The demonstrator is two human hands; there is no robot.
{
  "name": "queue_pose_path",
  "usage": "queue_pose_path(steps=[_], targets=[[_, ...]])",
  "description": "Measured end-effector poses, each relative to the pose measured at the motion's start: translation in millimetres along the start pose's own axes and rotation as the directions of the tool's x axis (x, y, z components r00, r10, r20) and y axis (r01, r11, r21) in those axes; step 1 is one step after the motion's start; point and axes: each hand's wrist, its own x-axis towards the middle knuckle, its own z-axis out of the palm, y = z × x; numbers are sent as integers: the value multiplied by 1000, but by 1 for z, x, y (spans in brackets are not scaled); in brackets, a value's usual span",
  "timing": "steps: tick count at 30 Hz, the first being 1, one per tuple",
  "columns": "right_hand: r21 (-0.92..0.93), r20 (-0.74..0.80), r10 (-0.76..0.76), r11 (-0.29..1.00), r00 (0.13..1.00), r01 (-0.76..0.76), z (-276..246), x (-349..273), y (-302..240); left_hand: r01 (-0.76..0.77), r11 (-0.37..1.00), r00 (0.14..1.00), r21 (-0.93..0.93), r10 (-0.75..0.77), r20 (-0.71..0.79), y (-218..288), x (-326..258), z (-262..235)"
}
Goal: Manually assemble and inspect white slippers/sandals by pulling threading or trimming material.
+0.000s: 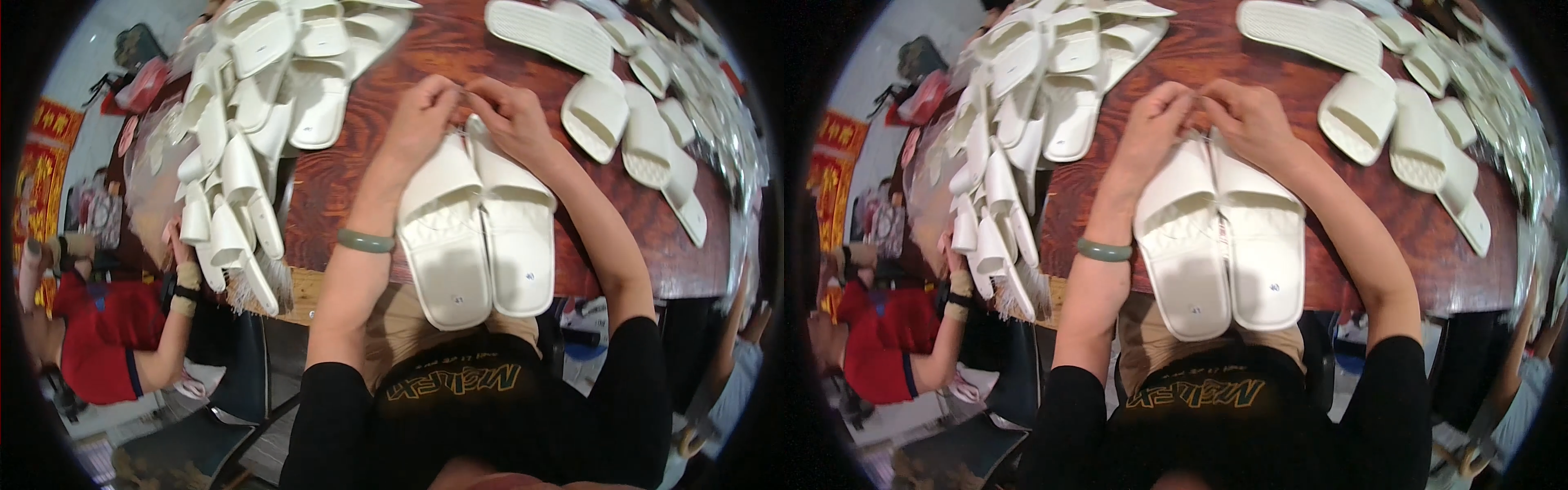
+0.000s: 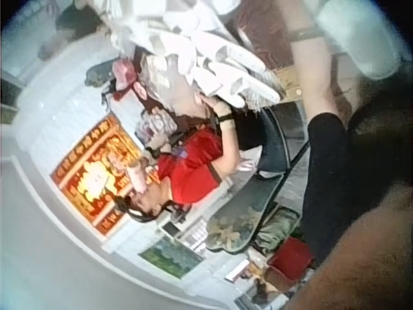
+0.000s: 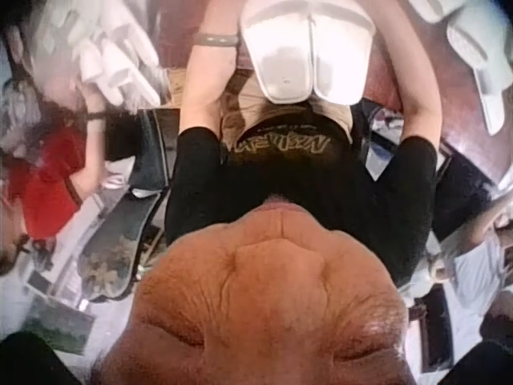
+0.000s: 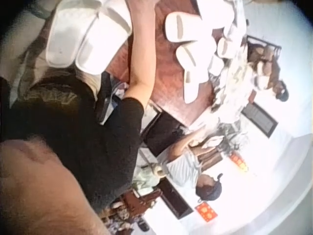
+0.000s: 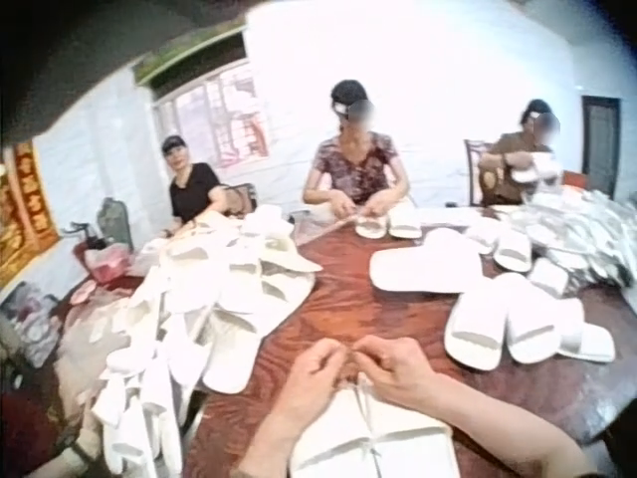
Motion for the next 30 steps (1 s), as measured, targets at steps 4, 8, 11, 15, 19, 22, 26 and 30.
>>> queue_pose_path(steps=[4, 8, 11, 15, 19, 22, 26, 30], targets=[[-86, 37, -57, 995, 998, 60, -6, -1, 0, 35, 999, 998, 0, -35, 49, 0, 1, 1], [-93, 88, -38, 995, 995, 47, -7, -1, -1, 73, 993, 997, -88, -70, 40, -3, 1, -2], [-98, 50, -129, 986, 990, 134, -4, 0, -3, 56, 991, 998, -119, -55, 12, -3, 1, -4], [-130, 71, -74, 988, 995, 83, -6, -1, -5, 18, 997, 1000, -77, -19, -3, 0, 0, -2], [-137, 130, 25, 991, 991, -7, -7, -2, -4, 37, 995, 999, -90, -37, 3, 6, -1, -1], [-85, 76, -48, 995, 996, 54, -4, -1, -3, 82, 986, 997, -144, -79, 22, 8, -3, -1], [-103, 51, -31, 994, 998, 36, -3, -2, 0, 70, 986, 997, -153, -75, -25, 3, -1, 1], [-57, 15, -46, 997, 999, 47, -7, -6, 5, 21, 999, 998, -41, -19, 60, -1, 2, 4]])
